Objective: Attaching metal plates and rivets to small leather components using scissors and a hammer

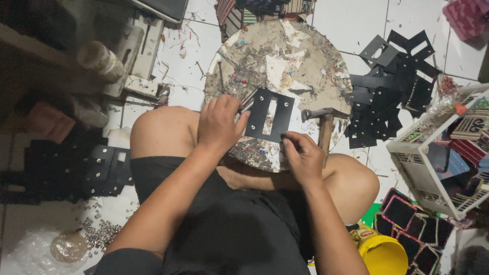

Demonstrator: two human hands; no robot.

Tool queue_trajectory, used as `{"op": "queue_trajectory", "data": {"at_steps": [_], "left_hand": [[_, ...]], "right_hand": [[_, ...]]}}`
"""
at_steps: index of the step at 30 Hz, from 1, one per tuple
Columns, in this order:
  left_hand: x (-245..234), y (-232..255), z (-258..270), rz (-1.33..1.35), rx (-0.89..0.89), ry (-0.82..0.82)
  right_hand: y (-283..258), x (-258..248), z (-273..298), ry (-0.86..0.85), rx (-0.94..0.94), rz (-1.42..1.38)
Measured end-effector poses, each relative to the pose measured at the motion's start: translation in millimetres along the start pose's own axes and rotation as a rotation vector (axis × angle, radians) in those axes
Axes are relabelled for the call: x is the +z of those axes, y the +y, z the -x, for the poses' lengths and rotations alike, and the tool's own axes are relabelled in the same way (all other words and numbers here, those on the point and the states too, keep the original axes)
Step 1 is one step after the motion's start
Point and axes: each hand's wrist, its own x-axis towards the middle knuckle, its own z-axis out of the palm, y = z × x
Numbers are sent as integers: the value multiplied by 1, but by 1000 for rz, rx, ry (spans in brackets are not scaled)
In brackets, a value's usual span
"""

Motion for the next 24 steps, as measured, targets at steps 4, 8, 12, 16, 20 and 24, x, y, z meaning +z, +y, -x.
{"op": "queue_trajectory", "data": {"at_steps": [4,8,12,16,20,24], "left_hand": [[-4,3,-11,33,-35,23],[1,2,-10,28,-49,81],[-9,3,-10,92,12,67],[-19,28,-3,162,289,73],[-29,56,13,275,365,-176],[-18,53,23,280,432,-150]], "right_hand": [[21,0,-3,-3,63,-80],[14,-2,-9,-18,122,-83],[25,0,-7,-38,207,-144],[42,3,-3,-81,309,-163],[34,-3,-16,-116,233,-95],[16,-6,-23,-195,158,-19]]}}
